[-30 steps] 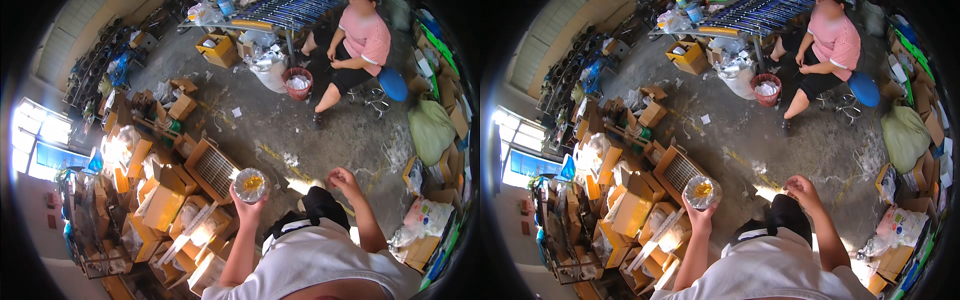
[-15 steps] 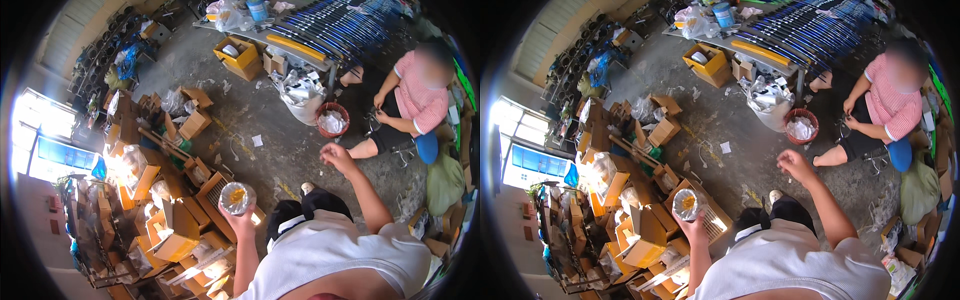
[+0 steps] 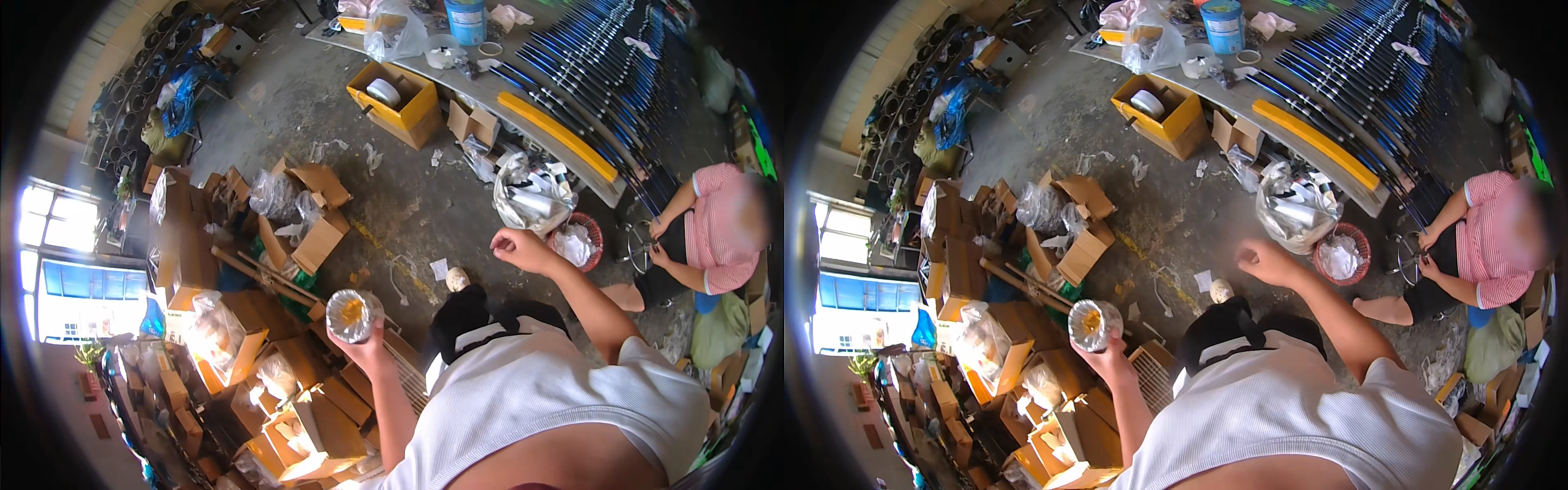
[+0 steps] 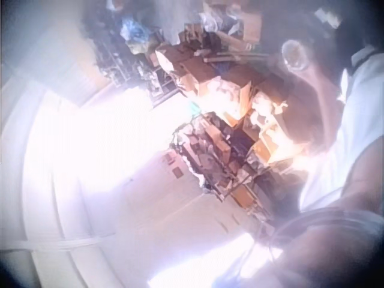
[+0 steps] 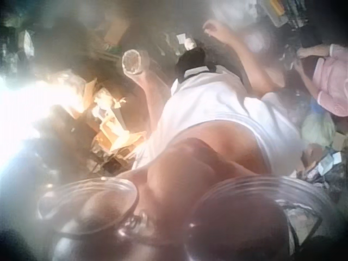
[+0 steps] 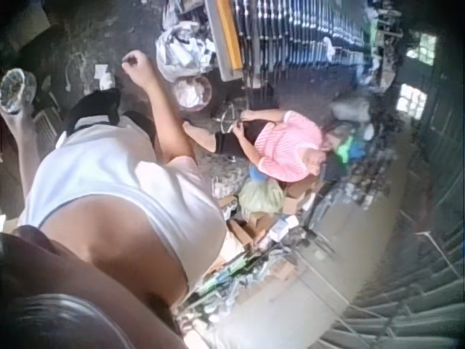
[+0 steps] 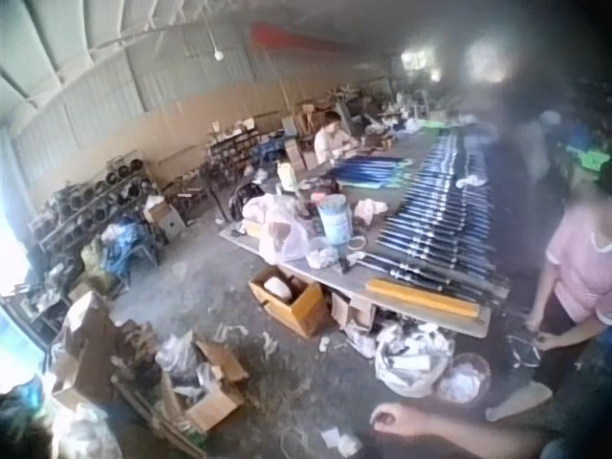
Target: The person picks up a small container of yellow substance from a scale and walks to a workbench. They use a small white card to scoop the substance and apply it to the rim of a plastic-wrapped object, repeating the process several times.
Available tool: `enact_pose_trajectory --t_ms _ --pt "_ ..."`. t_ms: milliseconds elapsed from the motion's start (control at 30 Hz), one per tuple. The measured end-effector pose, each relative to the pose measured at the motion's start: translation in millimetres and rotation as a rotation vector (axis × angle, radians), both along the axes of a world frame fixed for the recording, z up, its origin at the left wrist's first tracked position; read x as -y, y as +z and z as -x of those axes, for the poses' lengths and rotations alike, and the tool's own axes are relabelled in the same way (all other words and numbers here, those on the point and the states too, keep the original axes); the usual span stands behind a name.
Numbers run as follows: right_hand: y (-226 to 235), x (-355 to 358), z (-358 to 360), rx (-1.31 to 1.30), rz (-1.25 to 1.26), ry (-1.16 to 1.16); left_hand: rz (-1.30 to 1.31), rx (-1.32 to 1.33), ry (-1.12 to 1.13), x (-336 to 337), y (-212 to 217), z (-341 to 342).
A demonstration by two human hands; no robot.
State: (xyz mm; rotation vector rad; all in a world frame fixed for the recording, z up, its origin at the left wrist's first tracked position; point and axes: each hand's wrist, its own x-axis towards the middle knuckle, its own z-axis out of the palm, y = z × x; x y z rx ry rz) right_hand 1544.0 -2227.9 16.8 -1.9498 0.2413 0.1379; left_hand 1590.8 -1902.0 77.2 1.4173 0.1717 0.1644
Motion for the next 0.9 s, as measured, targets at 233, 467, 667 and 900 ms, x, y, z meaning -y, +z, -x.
enact_pose_trajectory --t_ms 233,467,667,900 --pt "55 77 -153 0.188 0.143 -0.283 -0.036 0.12 -0.231 59 44 -196" --pt "79 181 -338 0.299 0.305 -0.358 -0.002 0.206 -0.33 140 30 -321" --pt "21 251 -483 0.148 0.805 -0.213 -0.122 0.091 -0.181 168 23 -426" --pt "-12 261 -546 -0.22 0.924 -0.129 -0.073 0.069 -0.09 199 23 -539"
